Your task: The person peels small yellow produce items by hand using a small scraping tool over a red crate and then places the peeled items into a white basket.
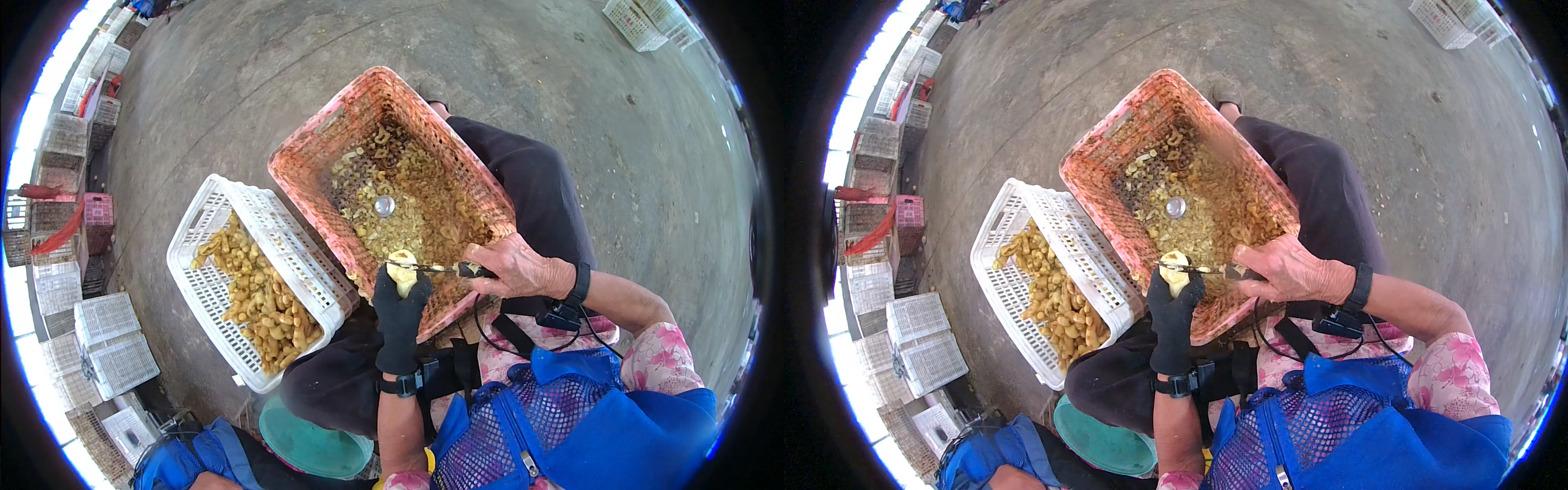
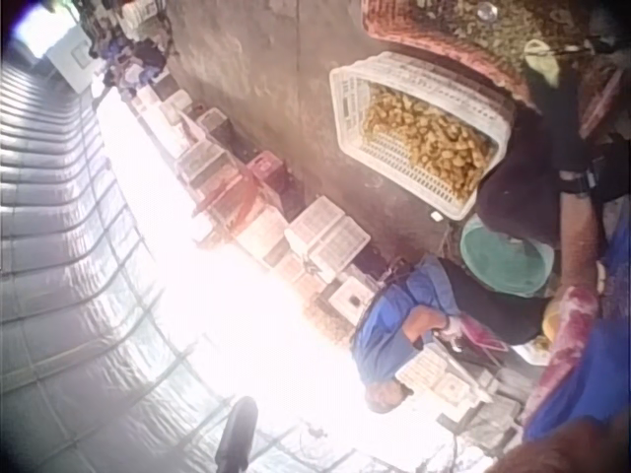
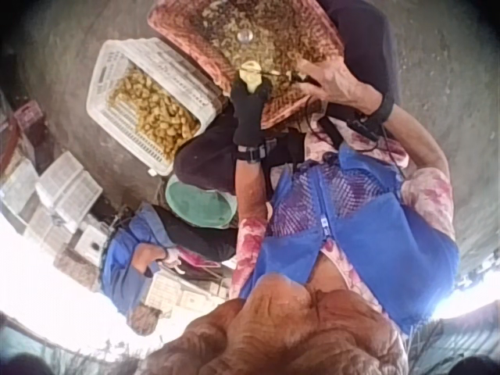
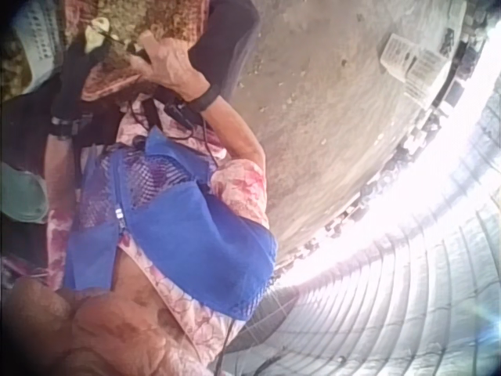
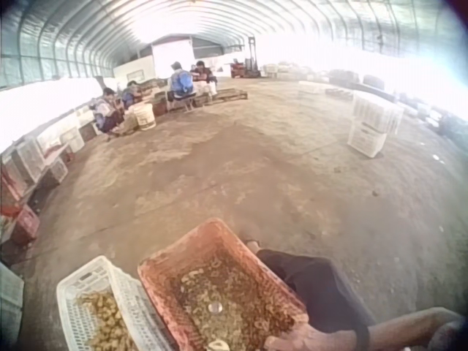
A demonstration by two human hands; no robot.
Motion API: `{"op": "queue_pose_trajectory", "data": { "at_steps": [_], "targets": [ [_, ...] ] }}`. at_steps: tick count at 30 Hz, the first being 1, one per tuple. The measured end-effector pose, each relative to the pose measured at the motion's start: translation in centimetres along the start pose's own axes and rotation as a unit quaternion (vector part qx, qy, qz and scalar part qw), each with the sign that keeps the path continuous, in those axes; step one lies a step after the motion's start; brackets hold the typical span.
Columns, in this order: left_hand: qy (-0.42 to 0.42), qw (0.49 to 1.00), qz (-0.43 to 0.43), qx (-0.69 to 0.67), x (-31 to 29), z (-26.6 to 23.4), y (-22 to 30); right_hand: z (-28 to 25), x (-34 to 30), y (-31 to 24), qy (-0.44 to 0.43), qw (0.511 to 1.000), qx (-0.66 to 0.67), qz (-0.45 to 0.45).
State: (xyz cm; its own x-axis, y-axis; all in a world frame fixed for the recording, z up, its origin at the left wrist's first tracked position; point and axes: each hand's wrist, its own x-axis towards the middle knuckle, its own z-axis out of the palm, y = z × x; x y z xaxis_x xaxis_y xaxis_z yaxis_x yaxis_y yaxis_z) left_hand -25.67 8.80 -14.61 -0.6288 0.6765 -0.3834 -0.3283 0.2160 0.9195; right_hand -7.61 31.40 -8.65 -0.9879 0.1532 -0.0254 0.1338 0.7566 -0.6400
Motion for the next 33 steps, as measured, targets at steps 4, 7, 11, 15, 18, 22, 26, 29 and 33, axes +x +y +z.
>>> {"op": "queue_pose_trajectory", "data": {
  "at_steps": [4,7,11,15,18,22,26,29,33],
  "targets": [
    [0.002,0.999,0.009,0.04,0.8,-0.3,-1.3,-0.4,0.4,-0.7,-0.005,1.0,-0.012,0.011],
    [0.021,0.995,0.076,0.057,1.7,-1.7,-4.3,-0.9,1.3,-2.1,0.004,0.999,-0.048,-0.006],
    [0.005,0.995,0.076,0.06,2.0,-0.9,-2.9,0.9,2.3,-0.3,-0.051,0.989,-0.102,0.099],
    [-0.026,0.997,0.063,0.03,3.1,-0.8,-0.6,2.6,2.9,5.0,-0.042,0.976,-0.129,0.173],
    [-0.032,0.986,0.147,0.071,4.1,-1.3,-0.9,2.3,3.5,4.4,0.05,0.983,-0.048,0.169],
    [-0.034,0.992,0.121,-0.022,3.8,-0.6,0.2,1.4,3.5,1.4,0.074,0.988,0.047,0.129],
    [-0.009,0.987,0.143,0.076,4.1,-2.0,-2.4,1.0,2.9,-2.1,0.025,0.994,0.036,0.103],
    [-0.01,0.989,0.119,0.085,4.1,-2.8,-3.9,0.9,2.5,-3.0,0.026,0.997,0.014,0.065],
    [-0.015,0.994,0.102,0.044,4.3,-2.9,-4.8,0.8,2.0,-3.2,0.038,0.999,-0.005,0.025]
  ]
}}
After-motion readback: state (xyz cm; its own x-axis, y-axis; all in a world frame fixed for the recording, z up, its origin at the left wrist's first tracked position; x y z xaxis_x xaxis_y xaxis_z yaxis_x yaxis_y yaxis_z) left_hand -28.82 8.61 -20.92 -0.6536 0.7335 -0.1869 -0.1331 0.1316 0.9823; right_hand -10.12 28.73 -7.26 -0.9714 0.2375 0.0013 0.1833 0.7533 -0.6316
